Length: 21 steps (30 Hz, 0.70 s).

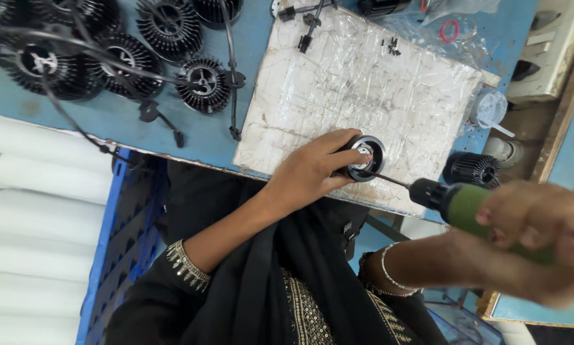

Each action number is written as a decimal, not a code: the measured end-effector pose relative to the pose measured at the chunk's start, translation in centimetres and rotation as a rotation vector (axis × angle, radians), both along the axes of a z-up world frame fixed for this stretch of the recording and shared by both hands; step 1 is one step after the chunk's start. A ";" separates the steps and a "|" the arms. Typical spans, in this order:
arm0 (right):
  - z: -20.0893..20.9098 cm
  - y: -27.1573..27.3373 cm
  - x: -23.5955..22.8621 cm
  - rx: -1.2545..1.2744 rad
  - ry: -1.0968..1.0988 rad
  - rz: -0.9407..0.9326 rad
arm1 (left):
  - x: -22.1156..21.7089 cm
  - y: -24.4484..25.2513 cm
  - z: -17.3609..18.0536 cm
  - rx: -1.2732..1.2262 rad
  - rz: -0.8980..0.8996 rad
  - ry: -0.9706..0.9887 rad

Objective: The person assembles small black cylindrical electronic components on a workbench. They use a green power screwdriver to tighten screws, apply adhesive with a small spatula, and insert circular metal pieces into the components. The person handles multiple units one at a time, placing finished items aside.

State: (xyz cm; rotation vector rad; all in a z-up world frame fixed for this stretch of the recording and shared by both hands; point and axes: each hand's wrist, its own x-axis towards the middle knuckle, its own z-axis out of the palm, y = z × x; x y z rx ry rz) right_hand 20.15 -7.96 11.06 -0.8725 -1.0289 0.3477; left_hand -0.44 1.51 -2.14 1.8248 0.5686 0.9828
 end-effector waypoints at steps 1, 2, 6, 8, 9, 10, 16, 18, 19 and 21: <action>0.1 0.6 -0.1 -0.001 -0.063 -0.001 | 0.0 0.1 -0.1 -0.001 -0.009 0.003; 0.2 1.5 0.0 -0.018 -0.225 -0.081 | 0.1 0.1 -0.2 -0.003 -0.019 0.003; 1.1 2.8 -1.0 -0.023 -0.071 -0.015 | 0.2 0.1 0.0 0.115 0.028 -0.021; 1.8 3.1 -1.0 -0.014 -0.017 0.042 | -0.1 0.1 0.3 0.051 -0.010 -0.035; 2.5 2.9 -0.5 -0.020 0.013 0.072 | -0.2 0.0 0.3 0.015 -0.031 -0.042; 3.2 2.9 0.2 -0.025 0.039 0.105 | -0.2 0.0 0.5 0.030 -0.031 -0.054; 4.7 1.6 3.0 -0.010 0.065 0.158 | -0.7 0.0 1.2 -0.035 -0.080 -0.080; 4.6 1.2 3.1 -0.004 0.057 0.134 | -0.9 -0.1 1.2 -0.008 -0.085 -0.101; 4.5 1.1 3.0 0.000 0.056 0.121 | -1.1 -0.1 1.1 -0.038 -0.085 -0.082; 4.4 1.2 3.1 0.008 0.027 0.080 | -1.0 -0.2 0.9 -0.092 -0.079 -0.053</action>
